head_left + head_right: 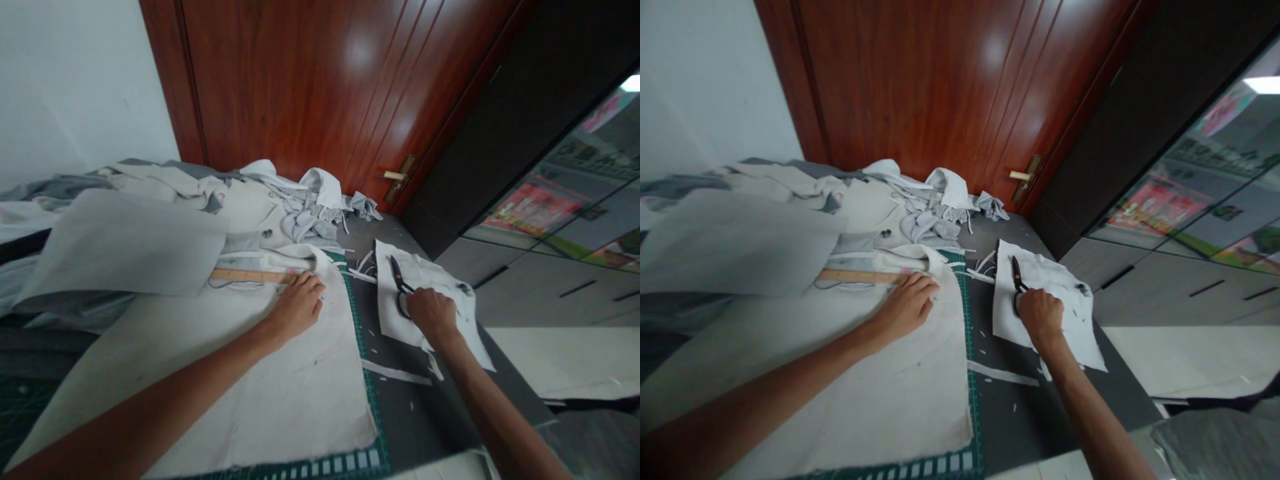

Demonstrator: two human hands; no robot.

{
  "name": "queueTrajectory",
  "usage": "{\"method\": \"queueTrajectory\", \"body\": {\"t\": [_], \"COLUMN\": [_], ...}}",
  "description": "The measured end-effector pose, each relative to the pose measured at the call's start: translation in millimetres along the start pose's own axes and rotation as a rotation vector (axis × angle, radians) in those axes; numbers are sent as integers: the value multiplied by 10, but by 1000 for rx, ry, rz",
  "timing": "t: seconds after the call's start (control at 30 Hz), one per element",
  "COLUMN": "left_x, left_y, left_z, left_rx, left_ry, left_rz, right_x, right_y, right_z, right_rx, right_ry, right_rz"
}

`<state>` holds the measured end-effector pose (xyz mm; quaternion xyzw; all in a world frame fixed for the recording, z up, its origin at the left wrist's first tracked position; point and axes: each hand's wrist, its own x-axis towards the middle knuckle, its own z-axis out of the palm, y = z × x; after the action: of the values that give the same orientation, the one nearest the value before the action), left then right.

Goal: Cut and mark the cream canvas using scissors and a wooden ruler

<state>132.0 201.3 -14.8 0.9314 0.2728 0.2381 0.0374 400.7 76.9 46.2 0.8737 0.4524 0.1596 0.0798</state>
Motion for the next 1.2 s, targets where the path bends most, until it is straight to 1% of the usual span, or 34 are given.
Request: {"method": "queueTrajectory", "body": {"t": [0.07,0.13,0.17,0.23,0.3,0.33,0.4,0.43,0.5,0.63,0.7,0.77,0.8,0.87,0.93,1.07,1.2], "left_x": [1,2,3,5,8,9,12,13,18,35,41,43,43,41,40,39,40], "left_y": [-2,-5,-7,-14,-22,-27,-38,-45,-61,-93,-102,-107,-109,-113,-116,-115,-105], "left_z": [10,23,29,37,39,39,39,39,41,49,55,62,66,70,71,64,58], "left_rx": [-9,-16,-19,-22,-22,-22,-21,-21,-21,-12,-2,10,15,20,20,21,23], "left_ry": [9,17,20,27,34,38,47,54,73,113,118,112,106,89,71,48,35], "left_rz": [-1,-2,-3,-5,-1,3,18,27,42,63,66,63,61,57,52,35,30], "right_x": [-19,13,53,177,329,403,522,562,601,540,461,383,354,331,358,503,613], "right_y": [97,230,302,427,488,481,376,276,-12,-779,-1118,-1346,-1410,-1445,-1381,-1092,-808], "right_z": [-29,-21,-1,66,152,193,259,277,282,218,199,205,215,242,270,332,428], "right_rx": [28,210,349,622,780,822,867,882,898,872,844,805,789,772,778,846,960], "right_ry": [44,132,208,409,605,671,718,721,703,601,538,462,426,369,332,306,324], "right_rz": [-70,-176,-235,-323,-343,-328,-294,-283,-309,-483,-538,-565,-575,-591,-592,-526,-423]}}
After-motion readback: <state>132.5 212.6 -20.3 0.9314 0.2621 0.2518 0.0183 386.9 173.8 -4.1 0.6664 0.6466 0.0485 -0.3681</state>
